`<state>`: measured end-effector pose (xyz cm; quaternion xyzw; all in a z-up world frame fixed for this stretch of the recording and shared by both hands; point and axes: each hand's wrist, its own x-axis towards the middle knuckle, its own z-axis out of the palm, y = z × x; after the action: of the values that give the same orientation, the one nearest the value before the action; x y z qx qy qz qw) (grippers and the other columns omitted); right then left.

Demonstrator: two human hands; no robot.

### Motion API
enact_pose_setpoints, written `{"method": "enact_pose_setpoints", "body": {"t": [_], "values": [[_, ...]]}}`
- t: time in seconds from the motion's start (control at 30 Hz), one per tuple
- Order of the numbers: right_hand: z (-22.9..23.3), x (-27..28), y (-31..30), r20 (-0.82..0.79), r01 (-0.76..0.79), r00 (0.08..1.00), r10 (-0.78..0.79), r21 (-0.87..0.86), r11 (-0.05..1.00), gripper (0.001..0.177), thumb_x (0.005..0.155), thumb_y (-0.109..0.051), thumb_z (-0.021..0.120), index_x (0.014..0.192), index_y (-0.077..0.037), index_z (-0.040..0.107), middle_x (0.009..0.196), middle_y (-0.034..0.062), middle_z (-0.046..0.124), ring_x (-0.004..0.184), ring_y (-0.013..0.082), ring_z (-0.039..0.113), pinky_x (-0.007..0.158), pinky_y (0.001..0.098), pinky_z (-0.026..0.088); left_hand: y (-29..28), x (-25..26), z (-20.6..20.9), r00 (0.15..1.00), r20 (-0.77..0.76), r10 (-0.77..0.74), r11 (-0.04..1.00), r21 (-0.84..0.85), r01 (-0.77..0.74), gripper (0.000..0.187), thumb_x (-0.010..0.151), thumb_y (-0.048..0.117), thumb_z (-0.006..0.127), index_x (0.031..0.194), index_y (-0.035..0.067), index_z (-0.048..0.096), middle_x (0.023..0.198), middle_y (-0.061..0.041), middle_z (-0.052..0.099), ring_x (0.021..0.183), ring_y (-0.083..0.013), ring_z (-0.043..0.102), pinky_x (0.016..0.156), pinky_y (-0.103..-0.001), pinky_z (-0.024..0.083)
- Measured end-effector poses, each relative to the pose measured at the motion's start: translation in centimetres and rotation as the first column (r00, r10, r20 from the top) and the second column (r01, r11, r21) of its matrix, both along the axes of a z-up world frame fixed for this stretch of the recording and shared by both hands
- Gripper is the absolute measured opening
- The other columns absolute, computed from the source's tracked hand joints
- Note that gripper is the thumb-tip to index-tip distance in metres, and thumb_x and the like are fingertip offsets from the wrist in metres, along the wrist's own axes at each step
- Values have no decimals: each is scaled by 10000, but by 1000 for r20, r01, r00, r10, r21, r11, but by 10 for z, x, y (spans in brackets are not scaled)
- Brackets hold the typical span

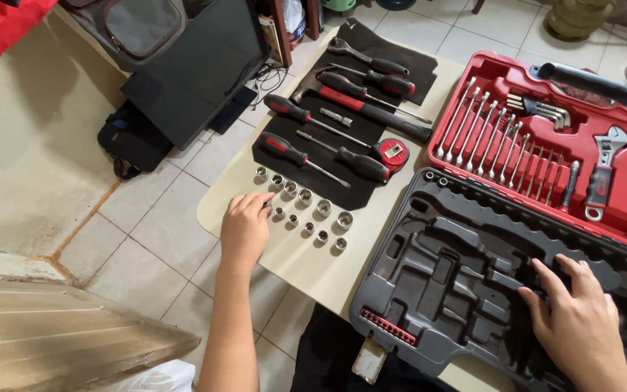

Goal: The person organizes a tool kit by picking up individual socket bits from a table and placing them into designated slots in a black plastic organizer tray. The person handles the bits one at a time, rotating them to fit into the tray.

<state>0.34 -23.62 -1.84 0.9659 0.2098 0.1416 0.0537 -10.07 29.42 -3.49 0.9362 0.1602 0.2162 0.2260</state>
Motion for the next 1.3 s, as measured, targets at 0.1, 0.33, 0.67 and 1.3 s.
{"method": "enact_pose_setpoints", "body": {"t": [0.1,0.33,0.67,1.3], "values": [[-1,-1,0,21,-9,1000,9,9,1000,601,872,-499,657,1430,-276,652,1525,61,612,1500,292,585,922,492,612,3,2,-1,1000,8,29,1000,-5,-29,298,934,13,627,1208,79,727,1111,-43,758,1066,-285,617,916,-398,514],[2,1,4,24,-9,1000,9,32,999,586,864,-494,662,1401,-260,660,1489,79,623,1465,320,598,898,500,594,-14,9,24,991,137,-7,1000,-7,8,278,943,-1,656,1210,40,718,1139,-89,754,1078,-313,651,943,-440,537],[4,-1,10,-58,34,998,-29,76,997,538,903,-511,616,1388,-276,622,1476,81,561,1459,332,511,961,596,516,-66,50,71,914,357,-192,981,55,184,229,994,74,709,1214,14,730,1069,-107,741,989,-321,680,936,-436,536],[16,-3,13,-123,5,992,14,153,988,553,962,-515,581,1411,-193,583,1431,143,517,1424,403,453,979,733,439,-254,122,110,721,224,-656,399,-708,583,311,902,57,742,1210,98,749,921,-68,810,861,-169,760,759,-306,606]]}}
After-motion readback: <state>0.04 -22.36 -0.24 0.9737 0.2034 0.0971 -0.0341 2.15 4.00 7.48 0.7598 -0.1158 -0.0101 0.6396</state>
